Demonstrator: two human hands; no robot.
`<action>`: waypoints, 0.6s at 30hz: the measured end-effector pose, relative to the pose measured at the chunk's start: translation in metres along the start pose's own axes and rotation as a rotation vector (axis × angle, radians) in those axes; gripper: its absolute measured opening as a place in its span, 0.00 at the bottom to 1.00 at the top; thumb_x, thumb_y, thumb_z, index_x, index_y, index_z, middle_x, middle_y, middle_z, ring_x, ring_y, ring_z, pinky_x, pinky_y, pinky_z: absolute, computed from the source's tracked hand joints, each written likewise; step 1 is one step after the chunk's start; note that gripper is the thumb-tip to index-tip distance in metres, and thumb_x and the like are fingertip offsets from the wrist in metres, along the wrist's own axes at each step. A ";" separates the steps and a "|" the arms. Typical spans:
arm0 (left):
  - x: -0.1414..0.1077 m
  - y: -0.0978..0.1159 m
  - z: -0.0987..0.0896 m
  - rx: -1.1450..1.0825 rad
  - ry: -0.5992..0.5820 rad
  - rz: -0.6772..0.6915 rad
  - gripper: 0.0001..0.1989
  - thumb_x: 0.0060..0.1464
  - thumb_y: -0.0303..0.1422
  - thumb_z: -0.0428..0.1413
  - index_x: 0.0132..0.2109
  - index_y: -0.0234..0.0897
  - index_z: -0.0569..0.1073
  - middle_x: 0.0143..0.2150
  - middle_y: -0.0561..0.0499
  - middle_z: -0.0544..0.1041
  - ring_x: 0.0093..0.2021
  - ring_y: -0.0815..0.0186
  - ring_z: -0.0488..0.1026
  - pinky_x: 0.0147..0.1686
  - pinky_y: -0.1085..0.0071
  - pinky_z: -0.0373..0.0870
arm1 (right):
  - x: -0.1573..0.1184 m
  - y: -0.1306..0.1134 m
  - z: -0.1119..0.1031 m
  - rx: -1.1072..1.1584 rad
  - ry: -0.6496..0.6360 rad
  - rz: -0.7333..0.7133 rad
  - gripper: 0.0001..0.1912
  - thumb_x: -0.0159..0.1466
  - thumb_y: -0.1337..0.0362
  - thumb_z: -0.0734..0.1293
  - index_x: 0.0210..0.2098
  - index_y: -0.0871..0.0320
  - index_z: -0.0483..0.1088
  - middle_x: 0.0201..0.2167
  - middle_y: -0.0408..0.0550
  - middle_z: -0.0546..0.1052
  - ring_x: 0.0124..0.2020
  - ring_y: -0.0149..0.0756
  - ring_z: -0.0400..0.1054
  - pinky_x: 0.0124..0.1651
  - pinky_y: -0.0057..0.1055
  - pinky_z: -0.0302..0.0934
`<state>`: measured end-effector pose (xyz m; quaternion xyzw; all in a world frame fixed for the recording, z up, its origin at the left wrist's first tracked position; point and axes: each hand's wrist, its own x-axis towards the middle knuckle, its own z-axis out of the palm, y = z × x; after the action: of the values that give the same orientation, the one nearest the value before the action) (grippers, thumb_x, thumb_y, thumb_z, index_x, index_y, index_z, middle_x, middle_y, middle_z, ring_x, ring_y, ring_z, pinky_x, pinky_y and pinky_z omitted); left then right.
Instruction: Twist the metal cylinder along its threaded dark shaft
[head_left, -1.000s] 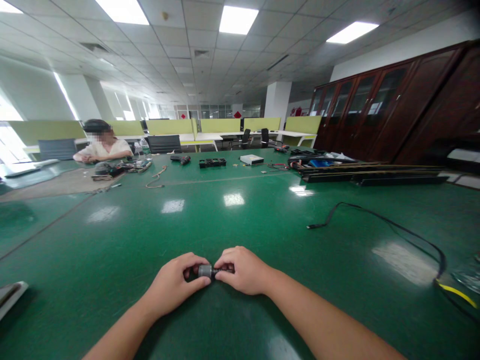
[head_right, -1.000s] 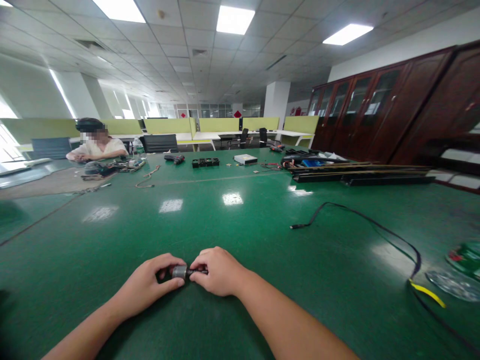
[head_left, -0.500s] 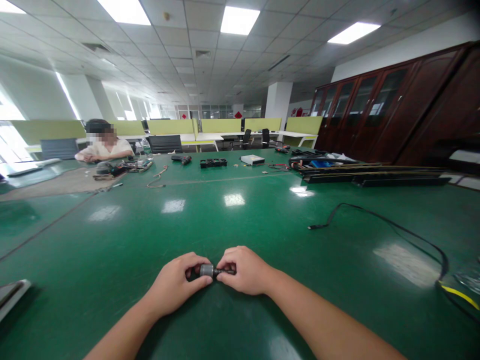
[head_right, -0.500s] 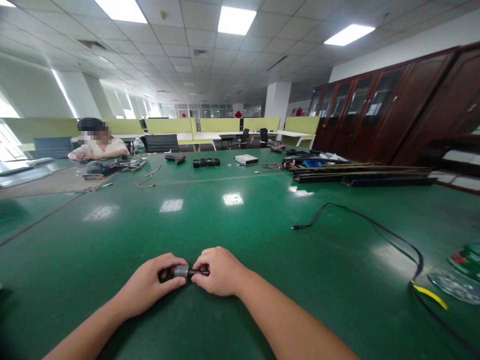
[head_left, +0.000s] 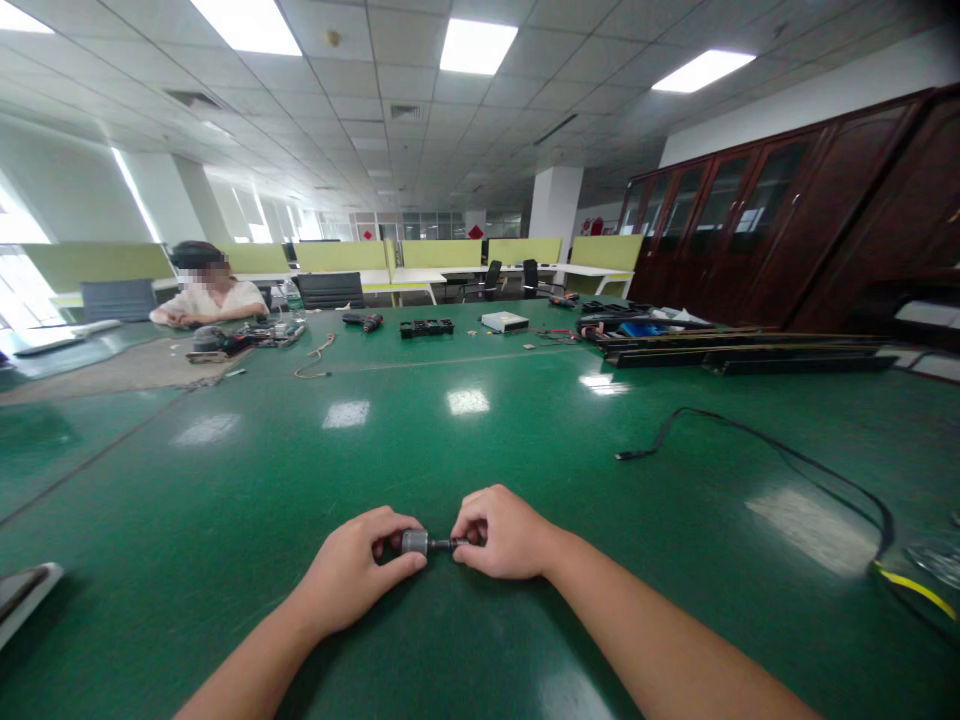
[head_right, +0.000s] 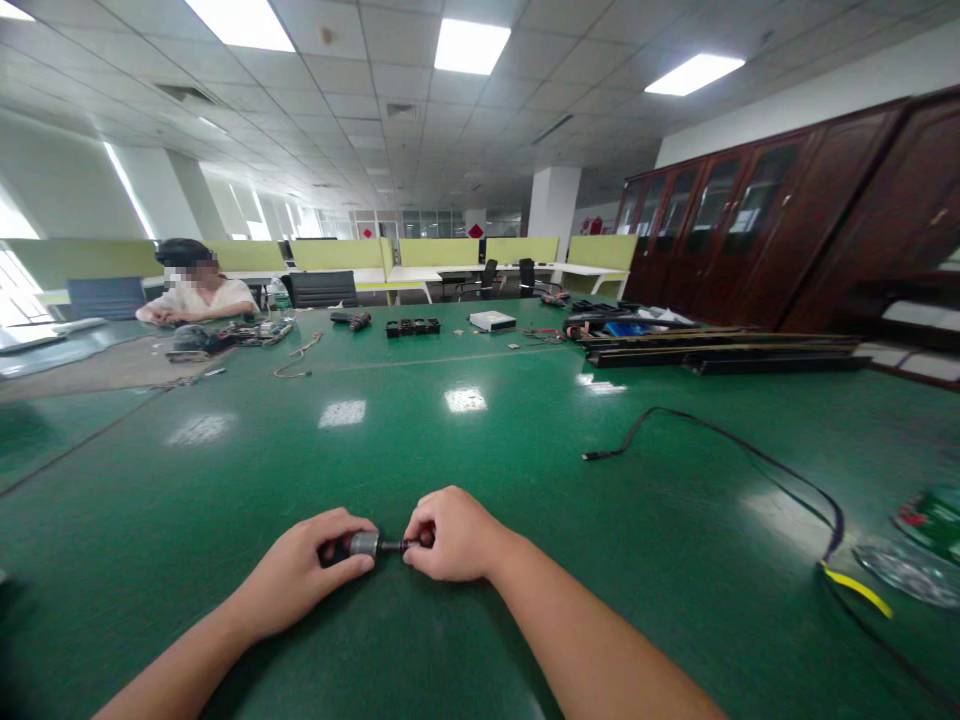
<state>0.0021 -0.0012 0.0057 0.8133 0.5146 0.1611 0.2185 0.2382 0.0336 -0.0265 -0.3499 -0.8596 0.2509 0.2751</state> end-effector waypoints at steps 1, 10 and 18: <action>0.000 0.000 0.000 0.003 -0.001 0.001 0.12 0.57 0.41 0.57 0.46 0.46 0.78 0.36 0.54 0.75 0.35 0.64 0.70 0.36 0.72 0.63 | 0.000 0.002 -0.002 0.011 -0.008 0.002 0.04 0.50 0.68 0.71 0.28 0.59 0.78 0.22 0.41 0.73 0.23 0.28 0.64 0.27 0.24 0.56; -0.001 0.001 -0.001 0.007 0.006 -0.012 0.11 0.58 0.42 0.56 0.45 0.47 0.78 0.36 0.55 0.75 0.35 0.65 0.70 0.36 0.71 0.62 | -0.002 0.011 -0.017 0.125 0.016 0.170 0.06 0.48 0.71 0.69 0.26 0.62 0.79 0.18 0.41 0.72 0.19 0.26 0.62 0.23 0.23 0.54; -0.002 0.001 0.000 0.006 0.010 -0.021 0.11 0.57 0.42 0.57 0.45 0.47 0.78 0.36 0.55 0.76 0.35 0.65 0.70 0.35 0.71 0.62 | -0.003 0.009 -0.013 0.100 -0.028 0.147 0.06 0.48 0.71 0.69 0.26 0.61 0.78 0.18 0.40 0.71 0.19 0.27 0.62 0.23 0.23 0.54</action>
<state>0.0019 -0.0032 0.0062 0.8078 0.5246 0.1613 0.2151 0.2524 0.0406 -0.0239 -0.3944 -0.8216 0.3180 0.2613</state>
